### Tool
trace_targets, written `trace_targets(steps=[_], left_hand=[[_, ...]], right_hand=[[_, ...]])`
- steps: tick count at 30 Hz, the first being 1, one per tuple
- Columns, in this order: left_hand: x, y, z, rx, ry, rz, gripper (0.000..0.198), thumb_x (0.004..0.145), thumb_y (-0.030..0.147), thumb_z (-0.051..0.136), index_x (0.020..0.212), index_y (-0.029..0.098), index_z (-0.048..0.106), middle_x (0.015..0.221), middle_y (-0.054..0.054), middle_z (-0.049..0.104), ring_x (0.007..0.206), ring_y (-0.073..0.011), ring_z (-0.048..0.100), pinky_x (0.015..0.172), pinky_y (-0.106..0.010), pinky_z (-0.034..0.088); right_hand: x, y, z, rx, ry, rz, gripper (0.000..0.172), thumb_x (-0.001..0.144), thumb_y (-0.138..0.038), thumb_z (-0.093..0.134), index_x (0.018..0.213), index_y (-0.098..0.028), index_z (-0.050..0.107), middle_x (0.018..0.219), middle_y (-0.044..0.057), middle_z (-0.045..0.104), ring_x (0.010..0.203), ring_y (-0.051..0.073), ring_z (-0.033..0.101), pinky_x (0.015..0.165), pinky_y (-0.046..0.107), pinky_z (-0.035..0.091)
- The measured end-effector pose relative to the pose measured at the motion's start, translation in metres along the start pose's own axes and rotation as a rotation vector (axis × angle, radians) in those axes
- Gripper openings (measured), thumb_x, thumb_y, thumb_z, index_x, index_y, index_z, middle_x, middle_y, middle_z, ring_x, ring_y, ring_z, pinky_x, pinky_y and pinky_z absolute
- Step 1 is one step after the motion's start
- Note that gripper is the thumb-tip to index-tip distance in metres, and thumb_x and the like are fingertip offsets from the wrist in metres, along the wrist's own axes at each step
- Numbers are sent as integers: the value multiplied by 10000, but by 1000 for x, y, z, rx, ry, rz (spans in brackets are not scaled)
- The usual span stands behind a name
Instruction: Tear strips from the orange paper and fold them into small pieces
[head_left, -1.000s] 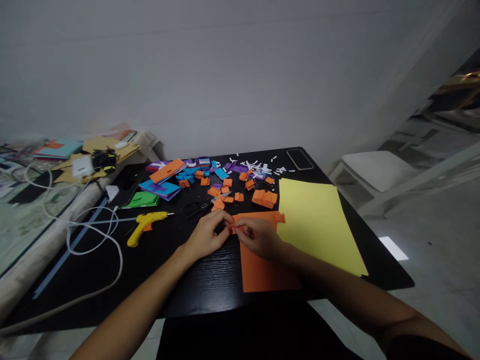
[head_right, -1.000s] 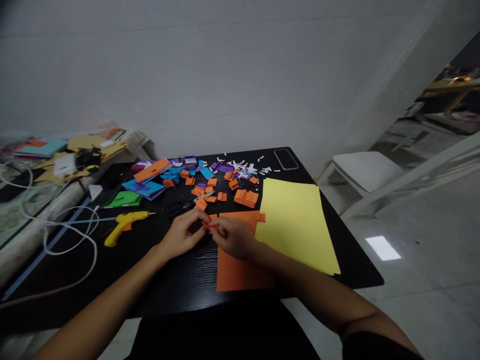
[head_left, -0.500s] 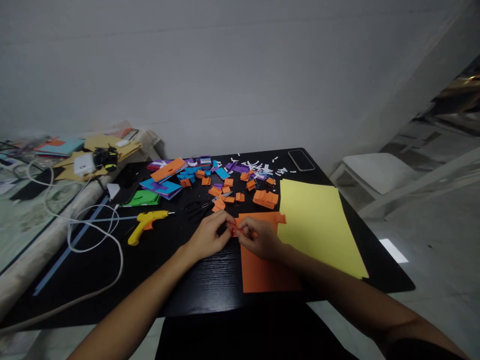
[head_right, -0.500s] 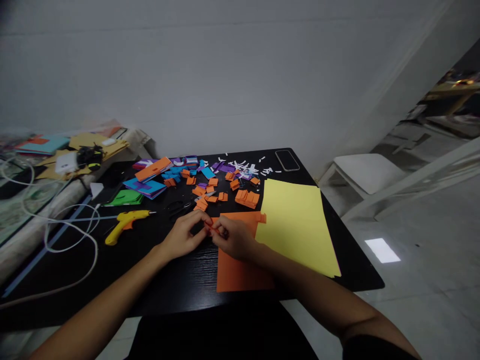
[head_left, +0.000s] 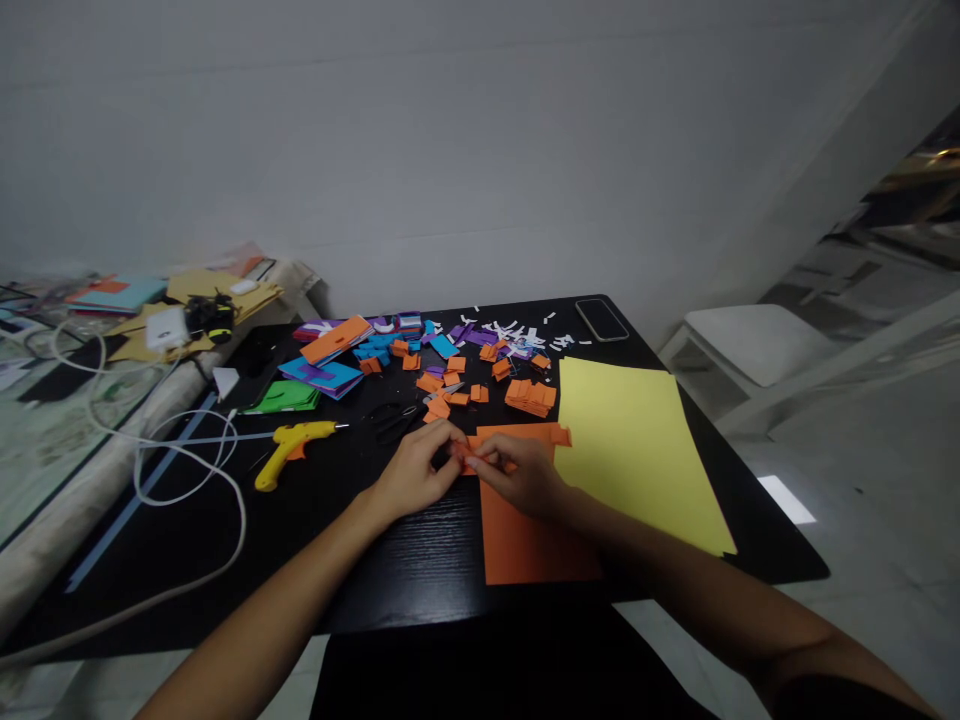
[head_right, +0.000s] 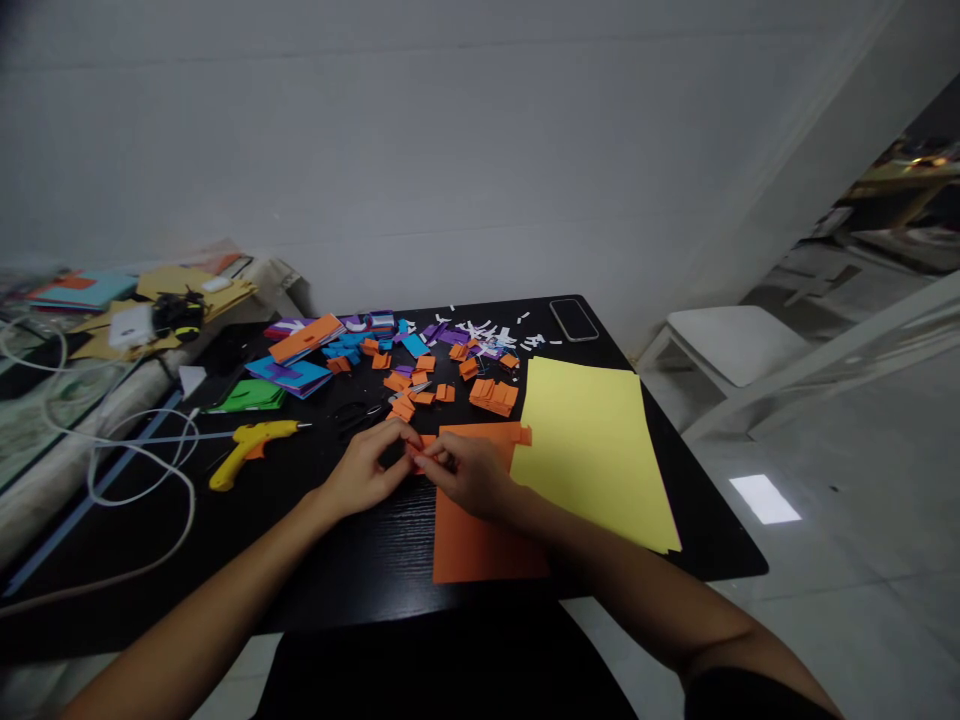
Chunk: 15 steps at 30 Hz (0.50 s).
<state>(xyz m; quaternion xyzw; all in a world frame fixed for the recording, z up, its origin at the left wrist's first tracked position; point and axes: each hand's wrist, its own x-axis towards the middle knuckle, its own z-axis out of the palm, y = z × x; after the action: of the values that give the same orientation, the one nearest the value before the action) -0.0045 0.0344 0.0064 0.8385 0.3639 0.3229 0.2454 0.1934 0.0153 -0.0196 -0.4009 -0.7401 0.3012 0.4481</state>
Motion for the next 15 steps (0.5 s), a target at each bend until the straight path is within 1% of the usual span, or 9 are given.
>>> trace_targets(steps=[6,11,15], left_hand=[[0,-1,-1,0,-5,4,127,840,92,578,917,184,618,825,-21,645,752,-159,616,713,-273,482],[0,-1,-2,31,-2,3,161,832,90,568,950,184,625,847,-30,643,774,-169,609,719,-284,483],[0,-1,-3,29,8,23,156,853,89,553,955,187,617,841,-25,638,767,-163,605,727,-283,482]], right_hand=[[0,-1,-2,22,-33,20,224,859,-399,722,773,-216,625,595,-29,603,506,116,516,521,246,398],[2,-1,-5,-44,-83,-66,330,863,-385,719,661,-214,521,585,-41,548,519,109,484,531,248,374],[1,-1,-6,-60,-69,-130,342,844,-404,763,676,-213,535,621,-28,573,551,123,520,554,262,402]])
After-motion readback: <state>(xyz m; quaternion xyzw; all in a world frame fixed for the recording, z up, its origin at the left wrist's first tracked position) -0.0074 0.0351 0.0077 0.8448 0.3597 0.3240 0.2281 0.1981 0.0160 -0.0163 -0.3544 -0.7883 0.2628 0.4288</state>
